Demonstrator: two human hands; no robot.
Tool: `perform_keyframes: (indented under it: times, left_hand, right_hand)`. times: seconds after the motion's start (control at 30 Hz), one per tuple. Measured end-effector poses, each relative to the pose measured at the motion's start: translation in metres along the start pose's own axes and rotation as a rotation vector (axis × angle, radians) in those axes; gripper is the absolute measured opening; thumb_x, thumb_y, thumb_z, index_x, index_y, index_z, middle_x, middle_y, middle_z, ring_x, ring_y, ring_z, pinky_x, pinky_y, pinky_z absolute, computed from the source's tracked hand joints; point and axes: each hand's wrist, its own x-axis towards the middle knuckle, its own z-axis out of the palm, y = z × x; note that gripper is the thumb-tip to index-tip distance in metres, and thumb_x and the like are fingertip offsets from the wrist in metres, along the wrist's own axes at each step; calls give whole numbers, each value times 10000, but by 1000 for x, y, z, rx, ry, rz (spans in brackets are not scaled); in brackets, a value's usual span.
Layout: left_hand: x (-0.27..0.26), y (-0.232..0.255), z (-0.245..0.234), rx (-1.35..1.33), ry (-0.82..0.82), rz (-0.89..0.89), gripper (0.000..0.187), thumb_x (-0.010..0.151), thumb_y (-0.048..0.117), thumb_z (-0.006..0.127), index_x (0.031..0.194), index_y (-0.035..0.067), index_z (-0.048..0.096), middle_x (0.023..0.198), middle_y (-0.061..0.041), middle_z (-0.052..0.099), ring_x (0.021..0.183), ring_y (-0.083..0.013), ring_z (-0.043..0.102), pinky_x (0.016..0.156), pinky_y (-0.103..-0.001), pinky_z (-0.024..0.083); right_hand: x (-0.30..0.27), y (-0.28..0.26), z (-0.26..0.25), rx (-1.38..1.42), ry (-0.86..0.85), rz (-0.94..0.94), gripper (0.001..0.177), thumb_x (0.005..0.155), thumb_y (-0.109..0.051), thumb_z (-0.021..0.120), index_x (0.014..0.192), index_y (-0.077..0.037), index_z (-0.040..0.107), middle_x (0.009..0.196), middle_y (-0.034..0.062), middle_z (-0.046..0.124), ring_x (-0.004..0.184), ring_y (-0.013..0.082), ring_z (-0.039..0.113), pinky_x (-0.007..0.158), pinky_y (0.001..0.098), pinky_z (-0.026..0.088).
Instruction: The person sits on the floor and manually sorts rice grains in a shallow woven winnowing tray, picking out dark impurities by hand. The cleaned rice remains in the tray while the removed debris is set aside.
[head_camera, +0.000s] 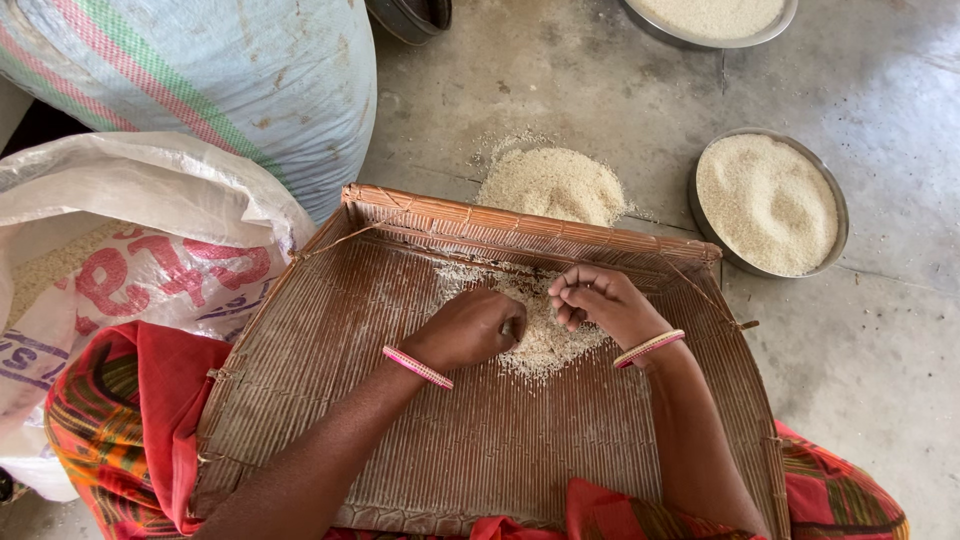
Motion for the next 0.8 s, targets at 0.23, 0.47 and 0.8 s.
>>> perform_keyframes:
  times: [0.23, 0.47, 0.8]
  left_hand:
    - [4, -3, -1, 6, -15, -33, 51, 877, 100, 721, 879, 58, 692, 840, -78, 715, 769, -189, 704, 717, -384, 593]
    - [3, -5, -1, -46, -24, 12, 97, 832, 108, 748, 917, 67, 728, 907, -70, 764, 834, -177, 735, 790, -380, 591]
    - [3, -3, 4, -24, -29, -24, 84, 818, 82, 765, 892, 57, 734, 878, -79, 757, 800, -179, 734, 773, -376, 599]
  right_hand:
    - [-5, -5, -3, -180, -72, 9, 209, 978, -150, 587, 1046, 0, 715, 815, 61, 698, 688, 135, 642, 660, 302, 569]
    - [-18, -9, -2, -612, -232, 46, 186, 886, -211, 703, 1003, -79, 759, 926, 24, 803, 803, 115, 746, 772, 298, 605]
    - [-13, 4, 17, -858, -242, 64, 164, 834, -195, 755, 925, -63, 718, 876, 48, 775, 756, 169, 720, 752, 338, 579]
